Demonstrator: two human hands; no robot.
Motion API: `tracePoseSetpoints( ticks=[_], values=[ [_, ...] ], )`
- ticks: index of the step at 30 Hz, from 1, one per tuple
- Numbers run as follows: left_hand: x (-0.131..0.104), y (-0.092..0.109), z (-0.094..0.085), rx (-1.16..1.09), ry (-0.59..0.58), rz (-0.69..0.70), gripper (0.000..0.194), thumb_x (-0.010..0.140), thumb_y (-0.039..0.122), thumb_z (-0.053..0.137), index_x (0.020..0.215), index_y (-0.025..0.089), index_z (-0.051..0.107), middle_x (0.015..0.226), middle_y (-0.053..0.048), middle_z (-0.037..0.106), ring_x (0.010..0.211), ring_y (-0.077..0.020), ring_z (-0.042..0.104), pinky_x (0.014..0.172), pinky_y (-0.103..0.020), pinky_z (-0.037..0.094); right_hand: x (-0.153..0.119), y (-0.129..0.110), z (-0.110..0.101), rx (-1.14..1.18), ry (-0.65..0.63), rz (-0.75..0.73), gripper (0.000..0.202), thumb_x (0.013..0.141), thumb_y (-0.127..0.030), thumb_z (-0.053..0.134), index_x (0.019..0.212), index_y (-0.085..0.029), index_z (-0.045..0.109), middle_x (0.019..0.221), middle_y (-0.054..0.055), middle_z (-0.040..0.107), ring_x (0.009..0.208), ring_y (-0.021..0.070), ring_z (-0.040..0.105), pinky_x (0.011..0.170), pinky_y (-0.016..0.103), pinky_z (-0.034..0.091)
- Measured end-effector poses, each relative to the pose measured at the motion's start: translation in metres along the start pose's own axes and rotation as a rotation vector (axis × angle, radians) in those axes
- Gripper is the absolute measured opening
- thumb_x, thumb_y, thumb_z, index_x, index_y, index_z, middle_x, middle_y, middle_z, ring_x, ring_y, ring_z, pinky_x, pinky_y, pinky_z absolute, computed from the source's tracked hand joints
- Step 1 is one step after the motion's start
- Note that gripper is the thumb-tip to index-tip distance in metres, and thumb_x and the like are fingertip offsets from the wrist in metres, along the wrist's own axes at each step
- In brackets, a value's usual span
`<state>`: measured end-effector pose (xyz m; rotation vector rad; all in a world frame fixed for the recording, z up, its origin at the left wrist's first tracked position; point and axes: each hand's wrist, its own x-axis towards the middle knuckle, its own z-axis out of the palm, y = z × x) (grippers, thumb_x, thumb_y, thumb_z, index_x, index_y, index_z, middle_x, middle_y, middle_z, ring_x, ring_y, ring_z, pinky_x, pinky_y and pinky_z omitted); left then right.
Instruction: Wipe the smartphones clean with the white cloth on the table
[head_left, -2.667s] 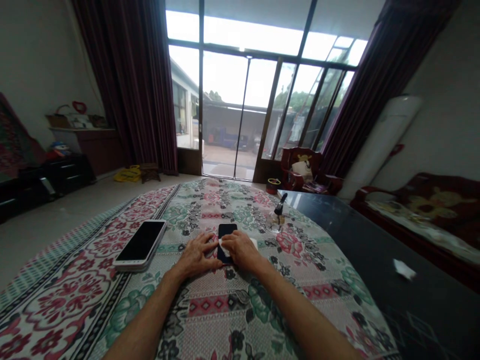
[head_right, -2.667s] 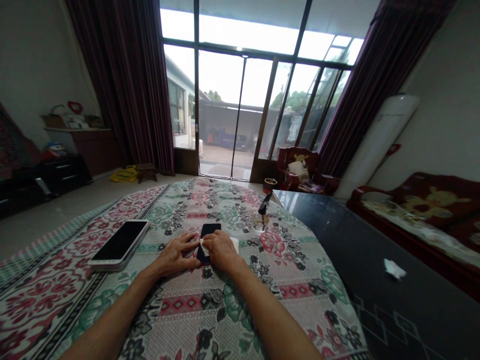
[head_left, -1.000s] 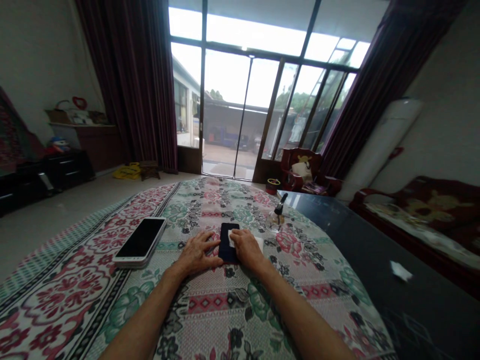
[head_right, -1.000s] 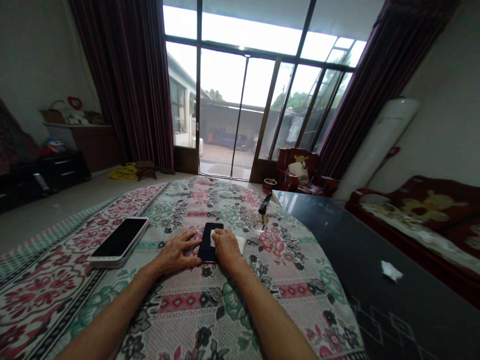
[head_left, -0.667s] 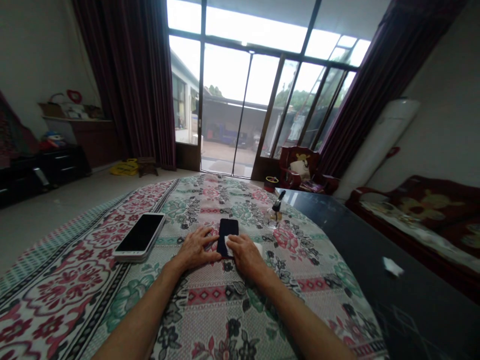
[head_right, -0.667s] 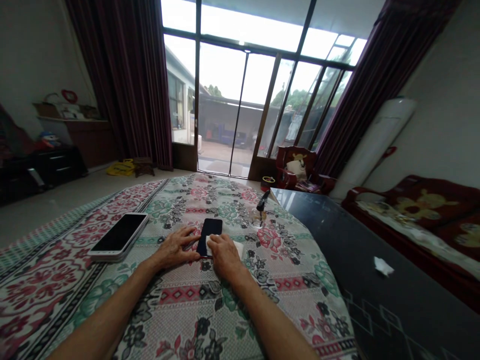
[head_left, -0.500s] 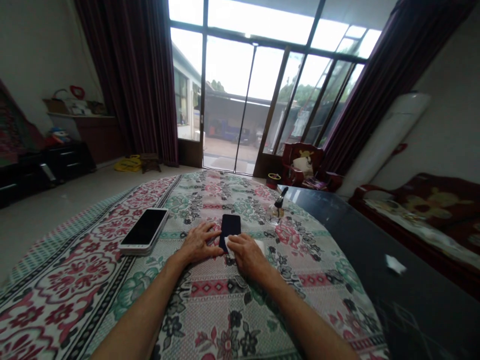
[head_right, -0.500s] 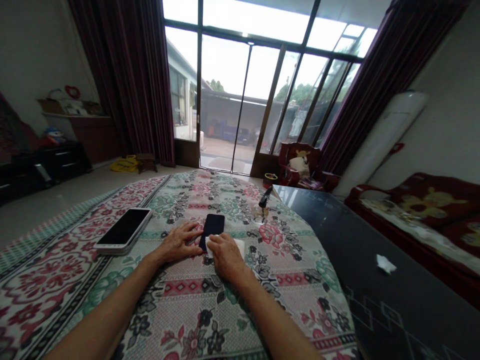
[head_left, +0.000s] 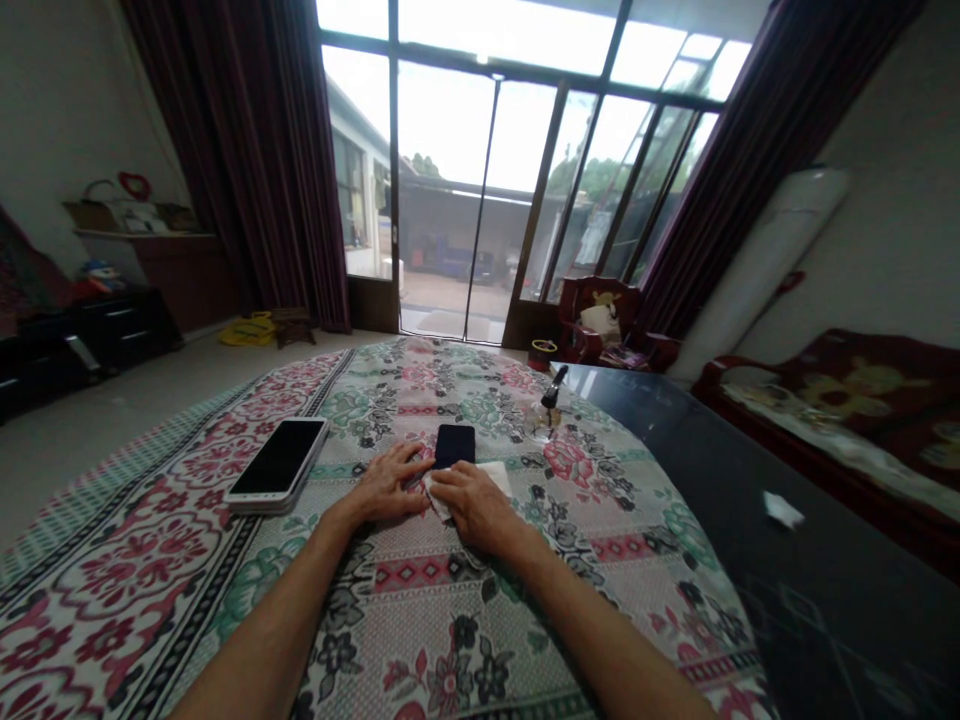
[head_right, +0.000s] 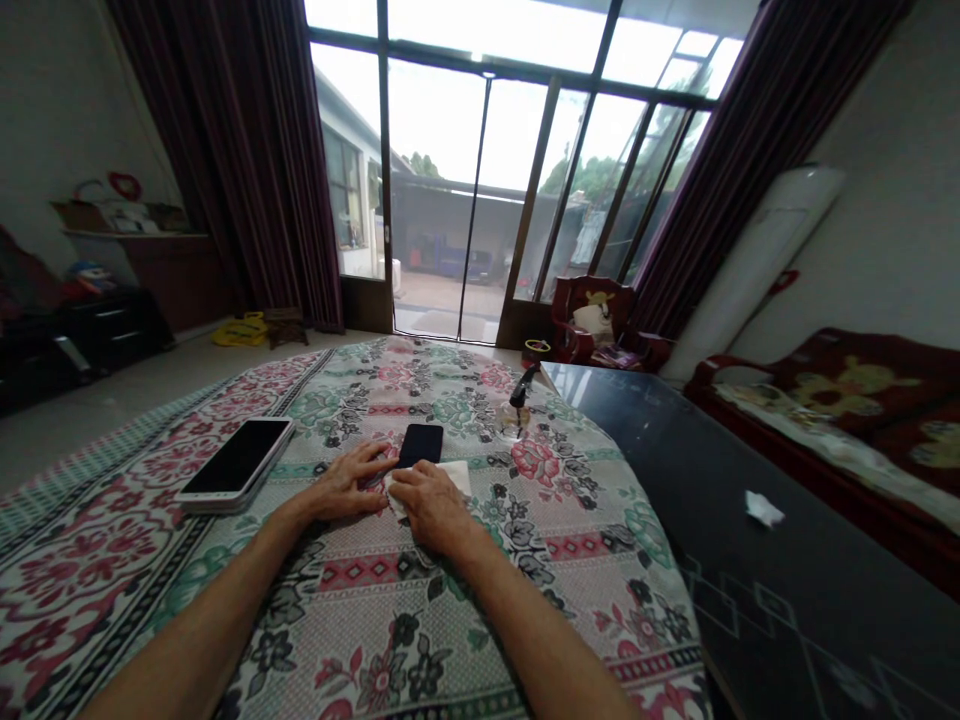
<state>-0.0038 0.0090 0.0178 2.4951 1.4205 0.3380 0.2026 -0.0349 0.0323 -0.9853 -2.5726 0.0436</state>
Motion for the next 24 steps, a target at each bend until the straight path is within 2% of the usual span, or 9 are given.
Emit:
tracePoseSetpoints(
  ticks=[4, 7, 14, 20, 24],
  values=[
    [0.001, -0.003, 0.004, 0.010, 0.022, 0.003, 0.060, 0.075, 0.039, 0.065, 0.133, 0.029, 0.052, 0.149, -0.005, 0.037, 0.138, -0.0308, 0.028, 0.111, -0.047, 0.025, 0.002, -0.001, 0.000, 0.000, -0.004, -0.001, 0.017, 0.090, -0.014, 0.048, 0.096, -0.019, 0.064, 0.109, 0.006, 0.064, 0.095, 0.0177, 0.048, 0.088, 0.031, 0.038],
    [0.001, -0.002, 0.005, 0.022, 0.028, 0.003, 0.060, 0.075, 0.042, 0.065, 0.133, 0.029, 0.052, 0.149, -0.005, 0.037, 0.137, -0.0314, 0.029, 0.110, -0.047, 0.026, -0.001, 0.008, -0.003, 0.013, 0.002, 0.017, 0.018, 0.089, -0.013, 0.049, 0.094, -0.019, 0.065, 0.109, 0.005, 0.064, 0.095, 0.0171, 0.050, 0.088, 0.030, 0.039],
    [0.000, 0.002, 0.000, -0.003, 0.038, 0.013, 0.055, 0.077, 0.050, 0.063, 0.130, 0.034, 0.055, 0.147, -0.004, 0.040, 0.135, -0.0318, 0.033, 0.107, -0.049, 0.029, -0.012, 0.034, -0.009, 0.003, 0.059, 0.197, 0.028, 0.086, -0.007, 0.047, 0.102, -0.018, 0.068, 0.116, 0.006, 0.064, 0.102, 0.0176, 0.054, 0.094, 0.032, 0.038],
    [0.001, 0.003, 0.008, 0.018, 0.092, -0.027, 0.065, 0.077, 0.055, 0.061, 0.136, 0.030, 0.048, 0.146, -0.006, 0.041, 0.136, -0.0316, 0.031, 0.107, -0.049, 0.028, -0.008, 0.025, -0.002, -0.021, 0.058, 0.097, 0.025, 0.087, -0.008, 0.048, 0.100, -0.018, 0.066, 0.118, 0.006, 0.063, 0.100, 0.0186, 0.051, 0.092, 0.031, 0.039],
    [0.002, 0.005, 0.012, 0.054, 0.072, -0.066, 0.069, 0.076, 0.057, 0.060, 0.137, 0.028, 0.047, 0.149, -0.008, 0.036, 0.138, -0.0342, 0.026, 0.108, -0.053, 0.022, -0.004, 0.020, 0.002, -0.017, 0.038, 0.052, 0.023, 0.087, -0.010, 0.048, 0.101, -0.019, 0.064, 0.116, 0.006, 0.062, 0.099, 0.0186, 0.049, 0.091, 0.031, 0.038]
  ],
)
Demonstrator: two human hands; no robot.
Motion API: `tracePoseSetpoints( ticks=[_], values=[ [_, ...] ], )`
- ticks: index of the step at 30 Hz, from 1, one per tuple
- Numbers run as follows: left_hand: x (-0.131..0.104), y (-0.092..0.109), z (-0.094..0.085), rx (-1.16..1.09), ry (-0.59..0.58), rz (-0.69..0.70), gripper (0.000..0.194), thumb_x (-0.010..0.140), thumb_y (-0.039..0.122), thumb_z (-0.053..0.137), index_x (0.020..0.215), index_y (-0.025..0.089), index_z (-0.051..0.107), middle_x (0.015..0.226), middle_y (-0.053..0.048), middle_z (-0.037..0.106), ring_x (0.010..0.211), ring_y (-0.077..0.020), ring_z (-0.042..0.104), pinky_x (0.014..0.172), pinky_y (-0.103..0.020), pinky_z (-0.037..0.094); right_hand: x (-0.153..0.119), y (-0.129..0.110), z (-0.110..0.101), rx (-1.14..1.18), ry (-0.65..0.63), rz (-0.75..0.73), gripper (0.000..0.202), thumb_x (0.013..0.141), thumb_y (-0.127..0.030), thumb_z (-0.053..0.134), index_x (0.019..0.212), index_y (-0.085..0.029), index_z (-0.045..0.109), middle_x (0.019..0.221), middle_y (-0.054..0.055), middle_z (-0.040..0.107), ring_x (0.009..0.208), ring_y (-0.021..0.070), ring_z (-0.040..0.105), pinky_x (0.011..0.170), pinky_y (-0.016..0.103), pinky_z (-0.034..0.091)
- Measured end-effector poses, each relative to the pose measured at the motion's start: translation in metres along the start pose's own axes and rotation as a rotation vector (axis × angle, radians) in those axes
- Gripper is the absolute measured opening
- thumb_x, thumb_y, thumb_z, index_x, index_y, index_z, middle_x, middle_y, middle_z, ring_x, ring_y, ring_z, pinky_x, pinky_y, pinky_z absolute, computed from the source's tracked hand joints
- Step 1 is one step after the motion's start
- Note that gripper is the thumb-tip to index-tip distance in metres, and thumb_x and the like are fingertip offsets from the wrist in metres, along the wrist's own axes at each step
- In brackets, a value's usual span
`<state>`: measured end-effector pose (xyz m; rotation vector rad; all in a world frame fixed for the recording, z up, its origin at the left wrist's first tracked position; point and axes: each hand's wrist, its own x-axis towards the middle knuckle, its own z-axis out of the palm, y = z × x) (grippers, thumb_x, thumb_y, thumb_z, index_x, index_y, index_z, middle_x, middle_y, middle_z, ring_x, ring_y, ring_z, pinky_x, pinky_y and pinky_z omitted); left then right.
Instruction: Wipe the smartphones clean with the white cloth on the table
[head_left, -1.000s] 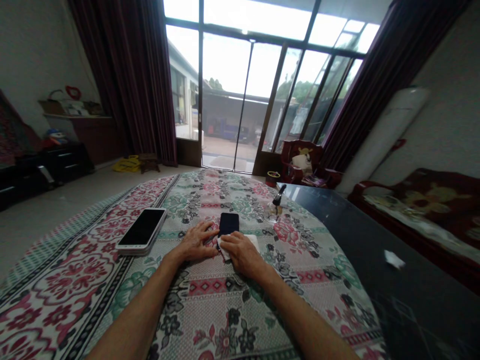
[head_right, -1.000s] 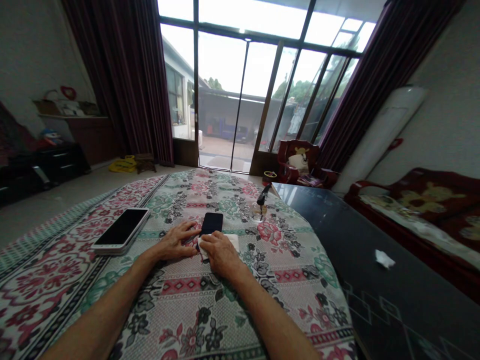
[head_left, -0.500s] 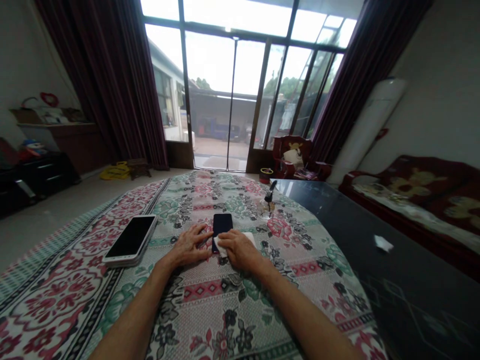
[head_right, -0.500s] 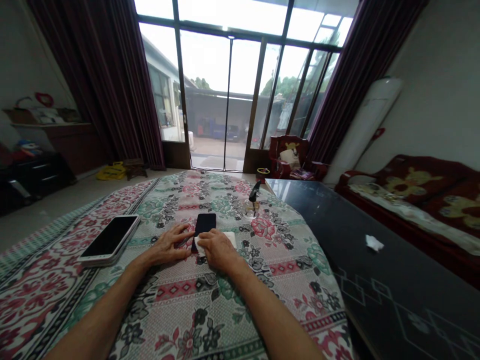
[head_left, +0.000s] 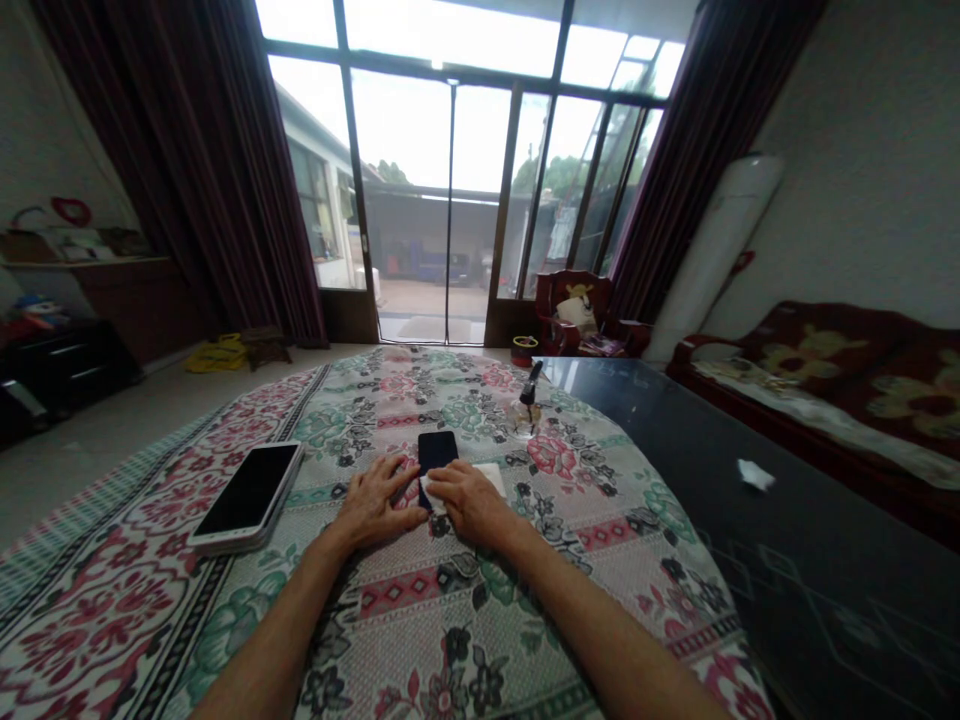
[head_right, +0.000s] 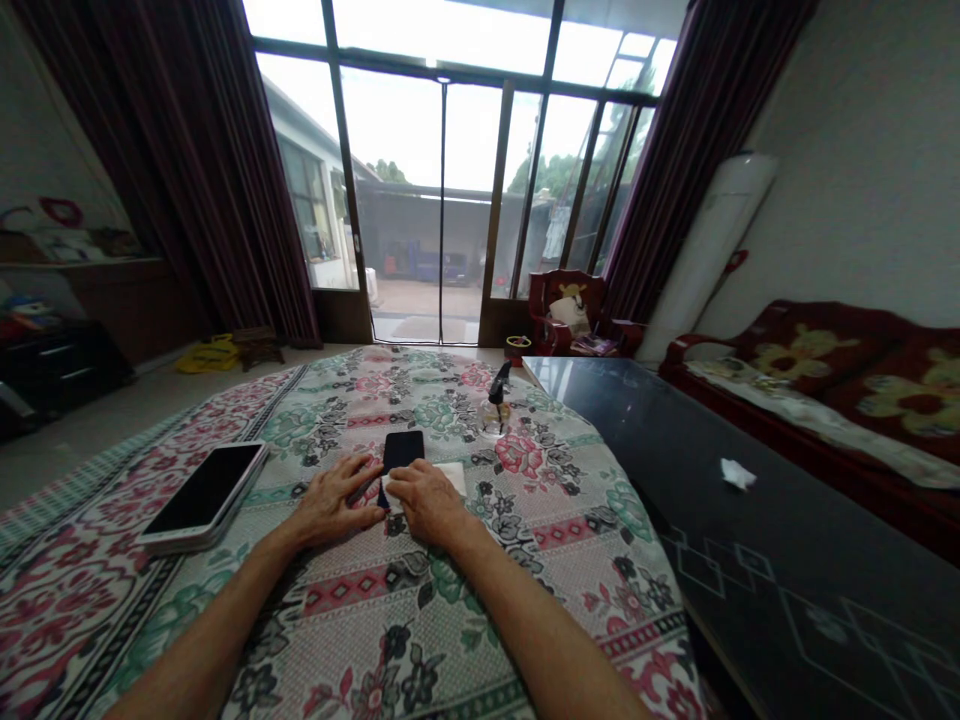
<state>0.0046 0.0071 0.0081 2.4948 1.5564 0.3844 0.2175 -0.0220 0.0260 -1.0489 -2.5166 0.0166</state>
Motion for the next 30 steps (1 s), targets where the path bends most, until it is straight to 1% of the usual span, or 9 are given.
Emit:
tracePoseSetpoints(
  ticks=[2, 4, 7, 10, 12, 16, 18, 24, 30],
  values=[
    [0.000, 0.001, 0.000, 0.007, -0.014, -0.017, 0.068, 0.076, 0.058, 0.060, 0.136, 0.030, 0.048, 0.150, -0.008, 0.035, 0.138, -0.0348, 0.025, 0.108, -0.053, 0.022, 0.002, 0.001, 0.001, 0.002, -0.009, -0.001, 0.023, 0.087, -0.011, 0.048, 0.101, -0.020, 0.064, 0.113, 0.005, 0.063, 0.098, 0.0185, 0.049, 0.090, 0.031, 0.037],
    [0.001, 0.003, -0.002, 0.006, -0.021, -0.024, 0.066, 0.076, 0.057, 0.061, 0.136, 0.031, 0.048, 0.150, -0.007, 0.036, 0.138, -0.0341, 0.026, 0.107, -0.053, 0.023, 0.005, 0.005, 0.002, 0.004, 0.003, 0.032, 0.024, 0.087, -0.010, 0.048, 0.102, -0.020, 0.064, 0.115, 0.005, 0.062, 0.099, 0.0183, 0.049, 0.091, 0.031, 0.037],
    [0.001, 0.004, -0.003, 0.004, -0.018, -0.030, 0.065, 0.075, 0.055, 0.062, 0.135, 0.033, 0.049, 0.149, -0.007, 0.037, 0.138, -0.0333, 0.026, 0.107, -0.052, 0.023, 0.008, 0.009, 0.005, -0.020, 0.052, 0.160, 0.027, 0.087, -0.008, 0.045, 0.104, -0.019, 0.064, 0.120, 0.006, 0.060, 0.103, 0.0185, 0.048, 0.093, 0.031, 0.036],
    [0.000, 0.005, -0.003, -0.006, -0.009, -0.037, 0.065, 0.075, 0.056, 0.062, 0.135, 0.034, 0.049, 0.149, -0.006, 0.037, 0.138, -0.0335, 0.027, 0.108, -0.052, 0.022, 0.008, 0.006, 0.005, -0.068, 0.084, 0.265, 0.027, 0.087, -0.007, 0.044, 0.102, -0.018, 0.064, 0.119, 0.007, 0.060, 0.104, 0.0192, 0.048, 0.093, 0.031, 0.036],
    [0.000, 0.005, -0.002, -0.008, -0.007, -0.039, 0.065, 0.074, 0.056, 0.062, 0.134, 0.034, 0.050, 0.149, -0.005, 0.037, 0.138, -0.0334, 0.027, 0.108, -0.052, 0.022, 0.007, 0.000, 0.004, -0.078, 0.071, 0.238, 0.024, 0.087, -0.008, 0.045, 0.100, -0.018, 0.064, 0.117, 0.006, 0.061, 0.102, 0.0194, 0.048, 0.092, 0.031, 0.037],
    [0.000, 0.006, -0.002, 0.004, -0.017, -0.046, 0.065, 0.074, 0.055, 0.062, 0.134, 0.034, 0.050, 0.149, -0.005, 0.036, 0.139, -0.0321, 0.026, 0.108, -0.050, 0.023, 0.008, -0.008, 0.003, -0.058, 0.016, 0.106, 0.019, 0.087, -0.013, 0.050, 0.099, -0.019, 0.064, 0.114, 0.005, 0.062, 0.098, 0.0197, 0.047, 0.089, 0.031, 0.038],
    [0.001, 0.006, -0.003, 0.005, -0.026, -0.049, 0.066, 0.074, 0.056, 0.062, 0.135, 0.034, 0.049, 0.150, -0.005, 0.035, 0.139, -0.0324, 0.026, 0.108, -0.050, 0.023, 0.010, -0.005, 0.004, -0.050, 0.014, 0.110, 0.021, 0.087, -0.012, 0.050, 0.100, -0.020, 0.064, 0.116, 0.005, 0.062, 0.098, 0.0194, 0.047, 0.089, 0.031, 0.038],
    [0.002, 0.004, -0.002, 0.016, -0.030, -0.047, 0.067, 0.073, 0.057, 0.062, 0.135, 0.035, 0.049, 0.149, -0.004, 0.037, 0.138, -0.0332, 0.026, 0.107, -0.050, 0.025, 0.018, 0.012, 0.011, -0.063, 0.078, 0.232, 0.029, 0.086, -0.005, 0.045, 0.102, -0.018, 0.065, 0.117, 0.006, 0.062, 0.102, 0.0188, 0.048, 0.093, 0.030, 0.036],
    [0.002, 0.006, -0.005, 0.033, -0.043, -0.044, 0.064, 0.074, 0.057, 0.062, 0.134, 0.036, 0.050, 0.149, -0.004, 0.037, 0.139, -0.0316, 0.026, 0.107, -0.049, 0.025, 0.019, 0.014, 0.009, -0.031, 0.027, 0.126, 0.027, 0.085, -0.006, 0.048, 0.100, -0.019, 0.066, 0.118, 0.005, 0.063, 0.098, 0.0184, 0.049, 0.090, 0.030, 0.037]
  ],
)
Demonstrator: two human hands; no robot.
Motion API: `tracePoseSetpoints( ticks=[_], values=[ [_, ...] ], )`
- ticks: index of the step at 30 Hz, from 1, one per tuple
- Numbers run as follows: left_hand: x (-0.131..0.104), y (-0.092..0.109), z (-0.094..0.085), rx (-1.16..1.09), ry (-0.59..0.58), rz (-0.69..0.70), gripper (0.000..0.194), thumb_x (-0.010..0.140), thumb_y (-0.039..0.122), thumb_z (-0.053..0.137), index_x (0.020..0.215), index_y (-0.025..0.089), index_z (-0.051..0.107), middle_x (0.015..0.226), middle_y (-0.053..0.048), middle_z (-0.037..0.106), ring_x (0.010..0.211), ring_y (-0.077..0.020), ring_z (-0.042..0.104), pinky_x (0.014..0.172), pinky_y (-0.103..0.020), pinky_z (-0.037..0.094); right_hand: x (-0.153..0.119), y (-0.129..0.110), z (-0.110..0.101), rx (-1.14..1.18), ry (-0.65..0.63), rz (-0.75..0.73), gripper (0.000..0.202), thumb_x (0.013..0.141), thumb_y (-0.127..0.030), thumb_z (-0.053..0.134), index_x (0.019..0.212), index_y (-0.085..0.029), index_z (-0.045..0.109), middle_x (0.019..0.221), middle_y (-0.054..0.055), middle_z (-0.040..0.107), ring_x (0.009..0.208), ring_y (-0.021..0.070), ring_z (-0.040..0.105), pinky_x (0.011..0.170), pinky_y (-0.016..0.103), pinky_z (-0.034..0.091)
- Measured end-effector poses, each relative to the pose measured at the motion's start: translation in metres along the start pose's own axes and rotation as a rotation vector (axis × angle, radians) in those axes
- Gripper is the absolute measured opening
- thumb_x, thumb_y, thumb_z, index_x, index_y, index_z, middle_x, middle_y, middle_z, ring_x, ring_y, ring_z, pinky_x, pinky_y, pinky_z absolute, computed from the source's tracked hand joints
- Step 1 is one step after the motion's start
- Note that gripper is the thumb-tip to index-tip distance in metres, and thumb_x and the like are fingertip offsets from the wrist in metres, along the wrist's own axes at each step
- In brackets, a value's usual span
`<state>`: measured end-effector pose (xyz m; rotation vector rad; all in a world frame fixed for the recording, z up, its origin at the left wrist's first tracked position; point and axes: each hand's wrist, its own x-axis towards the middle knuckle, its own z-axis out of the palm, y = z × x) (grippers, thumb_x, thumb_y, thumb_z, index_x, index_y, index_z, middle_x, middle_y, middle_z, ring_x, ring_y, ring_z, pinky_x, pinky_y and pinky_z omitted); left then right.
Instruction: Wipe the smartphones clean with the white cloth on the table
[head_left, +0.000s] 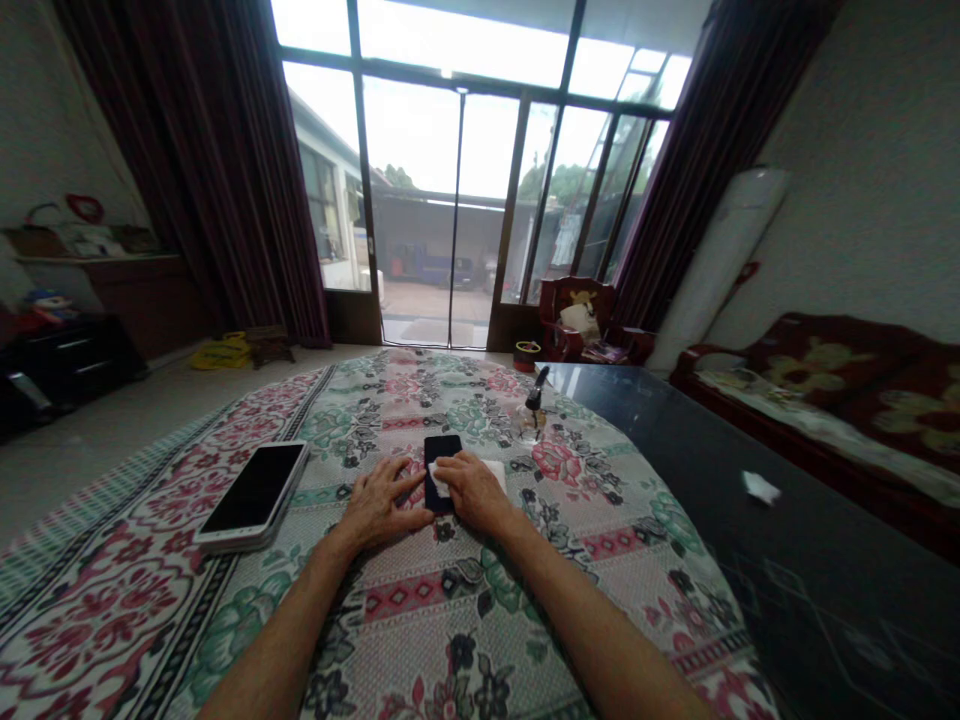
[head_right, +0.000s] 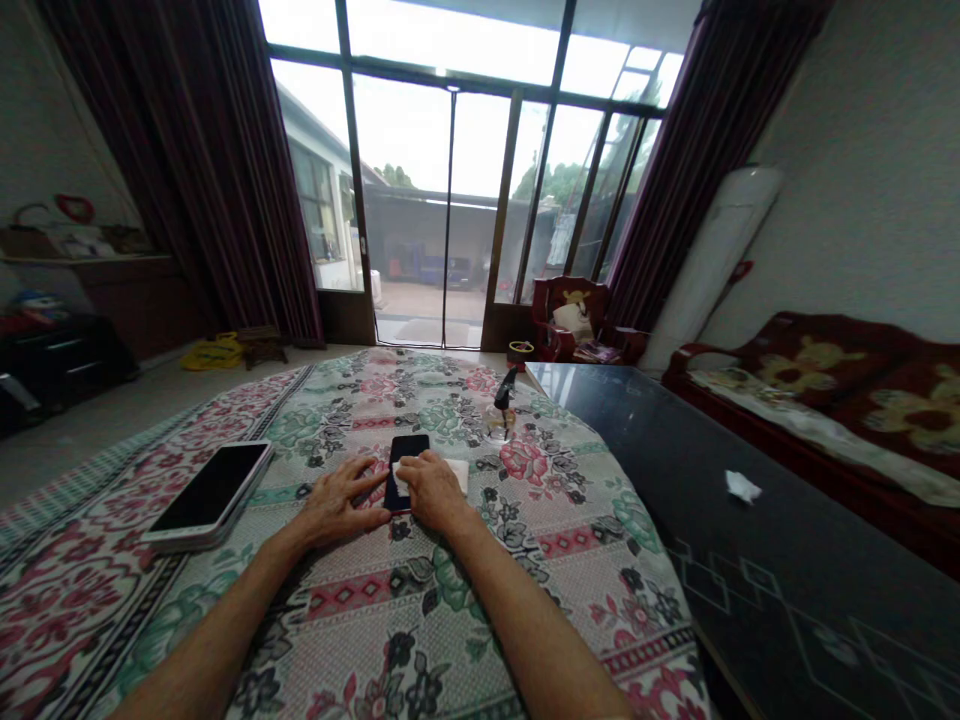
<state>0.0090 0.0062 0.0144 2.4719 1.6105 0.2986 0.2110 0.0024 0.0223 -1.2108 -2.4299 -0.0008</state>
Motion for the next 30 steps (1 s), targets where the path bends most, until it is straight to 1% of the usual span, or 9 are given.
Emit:
tracePoseSetpoints(
  ticks=[6, 9, 14, 19, 23, 26, 30],
  values=[
    [-0.002, 0.002, -0.002, 0.009, 0.004, 0.006, 0.063, 0.075, 0.057, 0.062, 0.132, 0.035, 0.052, 0.149, -0.005, 0.037, 0.139, -0.0311, 0.025, 0.108, -0.050, 0.025, 0.021, 0.006, 0.003, -0.029, -0.028, 0.004, 0.025, 0.087, -0.008, 0.046, 0.096, -0.019, 0.067, 0.106, 0.005, 0.066, 0.091, 0.0182, 0.050, 0.087, 0.029, 0.037],
    [-0.002, 0.002, -0.003, 0.010, 0.008, 0.010, 0.062, 0.075, 0.057, 0.062, 0.132, 0.034, 0.052, 0.148, -0.005, 0.037, 0.139, -0.0310, 0.026, 0.107, -0.049, 0.026, 0.035, 0.012, 0.005, -0.054, -0.064, 0.035, 0.025, 0.087, -0.010, 0.046, 0.095, -0.020, 0.068, 0.103, 0.004, 0.066, 0.092, 0.0179, 0.052, 0.087, 0.028, 0.036],
    [-0.002, 0.002, -0.003, -0.003, 0.015, 0.014, 0.062, 0.076, 0.057, 0.061, 0.133, 0.034, 0.051, 0.149, -0.007, 0.036, 0.138, -0.0320, 0.027, 0.107, -0.051, 0.026, 0.055, 0.021, 0.008, -0.084, -0.134, 0.148, 0.024, 0.087, -0.014, 0.047, 0.095, -0.021, 0.068, 0.105, 0.005, 0.066, 0.096, 0.0182, 0.054, 0.089, 0.028, 0.035],
    [-0.002, 0.001, -0.001, -0.003, 0.017, 0.021, 0.062, 0.076, 0.060, 0.060, 0.133, 0.035, 0.051, 0.148, -0.006, 0.038, 0.138, -0.0325, 0.027, 0.106, -0.051, 0.026, 0.069, 0.025, 0.013, -0.104, -0.132, 0.185, 0.025, 0.085, -0.013, 0.048, 0.097, -0.020, 0.068, 0.108, 0.007, 0.066, 0.099, 0.0201, 0.055, 0.090, 0.030, 0.036],
    [-0.003, 0.002, -0.002, -0.004, 0.035, 0.023, 0.062, 0.076, 0.061, 0.060, 0.132, 0.035, 0.052, 0.147, -0.006, 0.039, 0.138, -0.0326, 0.027, 0.106, -0.051, 0.027, 0.067, 0.023, 0.015, -0.110, -0.136, 0.189, 0.025, 0.087, -0.013, 0.046, 0.098, -0.019, 0.068, 0.107, 0.008, 0.066, 0.098, 0.0197, 0.055, 0.089, 0.029, 0.038],
    [-0.003, 0.003, -0.002, -0.015, 0.065, 0.019, 0.062, 0.075, 0.060, 0.061, 0.130, 0.033, 0.055, 0.146, -0.006, 0.041, 0.137, -0.0326, 0.030, 0.106, -0.049, 0.028, 0.056, 0.018, 0.012, -0.094, -0.117, 0.139, 0.026, 0.089, -0.012, 0.044, 0.096, -0.020, 0.068, 0.106, 0.006, 0.066, 0.097, 0.0184, 0.053, 0.090, 0.028, 0.037],
    [-0.002, 0.002, 0.001, -0.052, 0.100, 0.024, 0.069, 0.072, 0.057, 0.064, 0.132, 0.026, 0.053, 0.144, -0.007, 0.044, 0.135, -0.0325, 0.032, 0.107, -0.048, 0.028, 0.038, 0.010, 0.008, -0.059, -0.074, 0.065, 0.028, 0.089, -0.010, 0.043, 0.098, -0.021, 0.067, 0.109, 0.004, 0.065, 0.098, 0.0178, 0.052, 0.090, 0.028, 0.037]
  ],
)
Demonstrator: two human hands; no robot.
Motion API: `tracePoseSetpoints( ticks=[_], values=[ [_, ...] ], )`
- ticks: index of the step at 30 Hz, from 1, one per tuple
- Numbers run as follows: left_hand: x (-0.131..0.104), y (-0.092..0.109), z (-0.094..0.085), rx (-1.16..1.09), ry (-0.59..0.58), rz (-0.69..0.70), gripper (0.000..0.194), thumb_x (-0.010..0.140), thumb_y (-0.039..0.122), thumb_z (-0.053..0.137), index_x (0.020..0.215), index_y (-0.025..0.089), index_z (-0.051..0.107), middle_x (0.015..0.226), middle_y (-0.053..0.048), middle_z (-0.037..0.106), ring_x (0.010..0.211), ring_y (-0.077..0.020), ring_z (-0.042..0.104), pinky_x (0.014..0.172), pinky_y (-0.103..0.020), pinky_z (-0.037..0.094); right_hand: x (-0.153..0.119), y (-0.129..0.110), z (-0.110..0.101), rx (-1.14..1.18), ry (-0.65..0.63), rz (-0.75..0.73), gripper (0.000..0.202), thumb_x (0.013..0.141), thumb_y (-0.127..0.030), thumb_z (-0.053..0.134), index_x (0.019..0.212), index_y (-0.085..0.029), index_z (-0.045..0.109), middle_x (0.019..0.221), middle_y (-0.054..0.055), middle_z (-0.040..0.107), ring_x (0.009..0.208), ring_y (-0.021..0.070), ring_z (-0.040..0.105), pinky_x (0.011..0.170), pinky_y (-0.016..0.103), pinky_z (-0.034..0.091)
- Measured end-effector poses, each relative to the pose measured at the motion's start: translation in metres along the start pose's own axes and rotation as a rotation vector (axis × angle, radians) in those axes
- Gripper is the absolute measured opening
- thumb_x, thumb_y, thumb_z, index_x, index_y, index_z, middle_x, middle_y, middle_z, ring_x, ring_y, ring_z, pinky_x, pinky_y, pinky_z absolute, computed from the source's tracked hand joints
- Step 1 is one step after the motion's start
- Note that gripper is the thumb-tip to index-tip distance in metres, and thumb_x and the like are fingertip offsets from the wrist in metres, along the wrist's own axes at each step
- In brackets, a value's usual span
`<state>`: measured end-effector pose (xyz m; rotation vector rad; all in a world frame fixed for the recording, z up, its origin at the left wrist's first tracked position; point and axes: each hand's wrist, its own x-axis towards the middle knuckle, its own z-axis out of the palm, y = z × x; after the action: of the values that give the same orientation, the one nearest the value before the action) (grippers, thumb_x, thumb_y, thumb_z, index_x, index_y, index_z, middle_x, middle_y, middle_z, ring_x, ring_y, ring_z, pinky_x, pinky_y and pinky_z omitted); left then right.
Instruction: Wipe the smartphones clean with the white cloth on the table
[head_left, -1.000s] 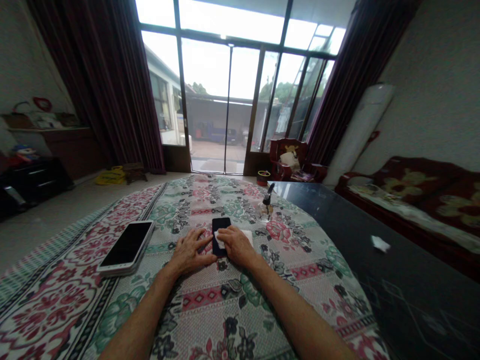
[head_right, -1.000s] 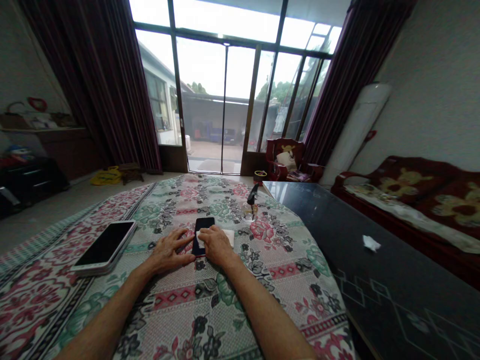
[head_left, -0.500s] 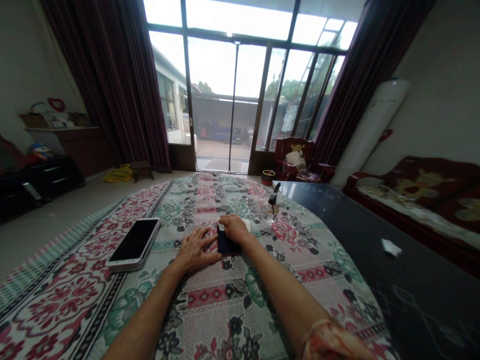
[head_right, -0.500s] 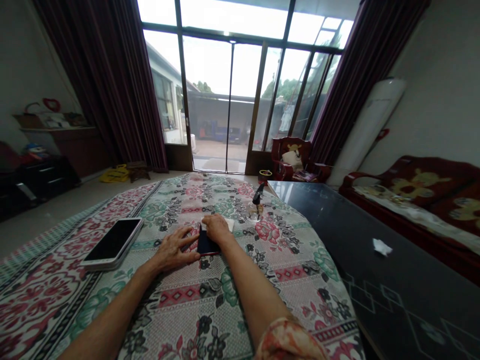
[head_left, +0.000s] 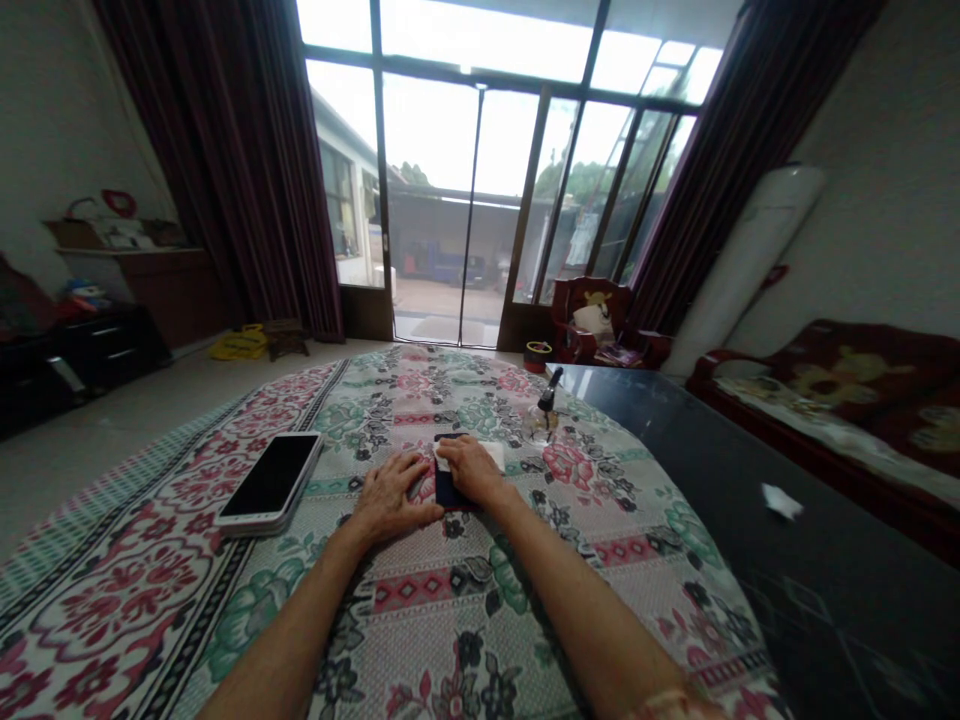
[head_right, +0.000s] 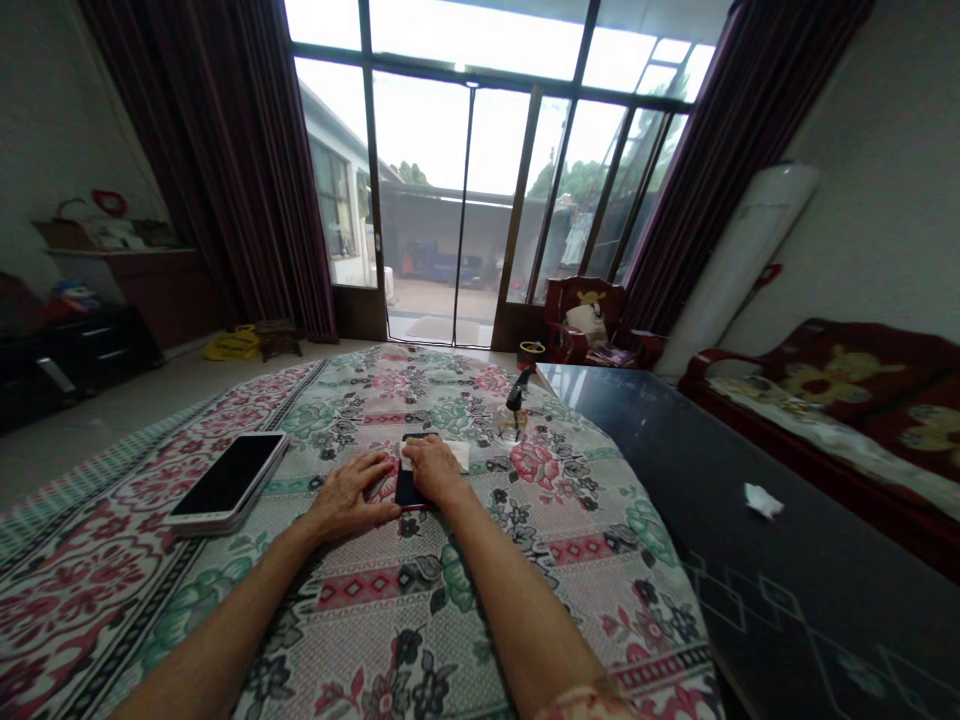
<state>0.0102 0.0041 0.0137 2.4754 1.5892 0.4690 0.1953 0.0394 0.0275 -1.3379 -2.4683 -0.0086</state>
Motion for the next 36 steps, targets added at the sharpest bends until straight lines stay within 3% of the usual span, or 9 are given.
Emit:
tracePoseSetpoints(
  ticks=[12, 23, 36],
  values=[
    [0.000, -0.004, 0.009, 0.000, 0.009, -0.036, 0.079, 0.071, 0.057, 0.064, 0.139, 0.023, 0.044, 0.147, -0.008, 0.040, 0.138, -0.0314, 0.029, 0.110, -0.048, 0.023, -0.042, -0.018, -0.006, 0.072, 0.057, -0.136, 0.020, 0.089, -0.011, 0.049, 0.098, -0.019, 0.065, 0.117, 0.004, 0.063, 0.095, 0.0180, 0.049, 0.088, 0.030, 0.040],
    [-0.001, -0.007, 0.005, -0.018, -0.026, 0.007, 0.073, 0.073, 0.057, 0.064, 0.138, 0.028, 0.046, 0.148, -0.007, 0.039, 0.138, -0.0321, 0.028, 0.108, -0.050, 0.025, -0.067, -0.022, -0.011, 0.152, 0.051, -0.165, 0.032, 0.088, -0.009, 0.046, 0.111, -0.021, 0.064, 0.122, 0.006, 0.062, 0.108, 0.0194, 0.050, 0.096, 0.034, 0.039],
    [-0.004, -0.003, -0.005, -0.017, -0.151, 0.064, 0.062, 0.080, 0.046, 0.059, 0.139, 0.034, 0.043, 0.154, -0.006, 0.028, 0.141, -0.0343, 0.020, 0.109, -0.055, 0.021, -0.072, -0.018, -0.008, 0.239, 0.080, -0.194, 0.034, 0.086, -0.008, 0.046, 0.111, -0.019, 0.065, 0.125, 0.004, 0.061, 0.113, 0.0187, 0.049, 0.103, 0.036, 0.036]
  ],
)
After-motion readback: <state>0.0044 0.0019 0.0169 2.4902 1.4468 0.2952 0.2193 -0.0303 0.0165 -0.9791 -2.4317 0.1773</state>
